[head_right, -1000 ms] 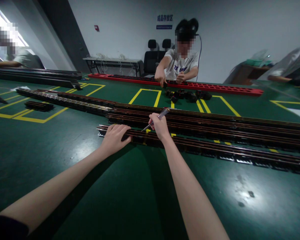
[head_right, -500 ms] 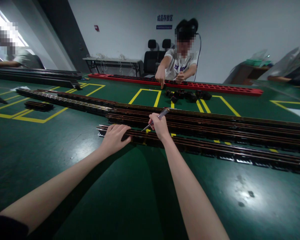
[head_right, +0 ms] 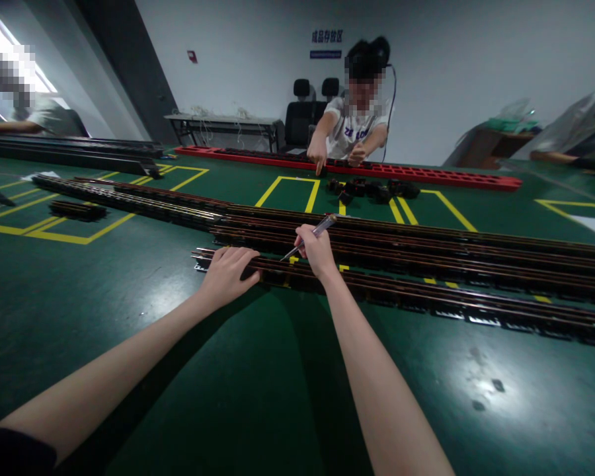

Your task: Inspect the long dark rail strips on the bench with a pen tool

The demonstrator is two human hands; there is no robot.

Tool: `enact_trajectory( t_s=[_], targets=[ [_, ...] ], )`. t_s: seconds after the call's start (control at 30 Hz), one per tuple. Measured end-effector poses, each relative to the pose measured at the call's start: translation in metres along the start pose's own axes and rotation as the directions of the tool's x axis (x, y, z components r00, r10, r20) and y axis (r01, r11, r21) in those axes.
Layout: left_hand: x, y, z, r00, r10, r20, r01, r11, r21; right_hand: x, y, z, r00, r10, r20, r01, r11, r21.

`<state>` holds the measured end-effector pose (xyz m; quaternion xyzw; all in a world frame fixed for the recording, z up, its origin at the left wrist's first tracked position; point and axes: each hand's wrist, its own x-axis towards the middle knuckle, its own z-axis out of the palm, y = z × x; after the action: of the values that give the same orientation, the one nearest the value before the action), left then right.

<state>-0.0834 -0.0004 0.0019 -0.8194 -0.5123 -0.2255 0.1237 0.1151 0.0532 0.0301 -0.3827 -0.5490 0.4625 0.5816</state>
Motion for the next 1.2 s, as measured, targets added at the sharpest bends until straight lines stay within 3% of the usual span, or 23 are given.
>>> enact_trajectory(
  t_s=[1.2],
  targets=[
    [0.0009, 0.0010, -0.0014, 1.000, -0.001, 0.002, 0.001, 1.000, -0.004, -0.0009, -0.0002, -0.0007, 1.000, 0.008, 0.011, -0.008, 1.000, 0.010]
  ],
)
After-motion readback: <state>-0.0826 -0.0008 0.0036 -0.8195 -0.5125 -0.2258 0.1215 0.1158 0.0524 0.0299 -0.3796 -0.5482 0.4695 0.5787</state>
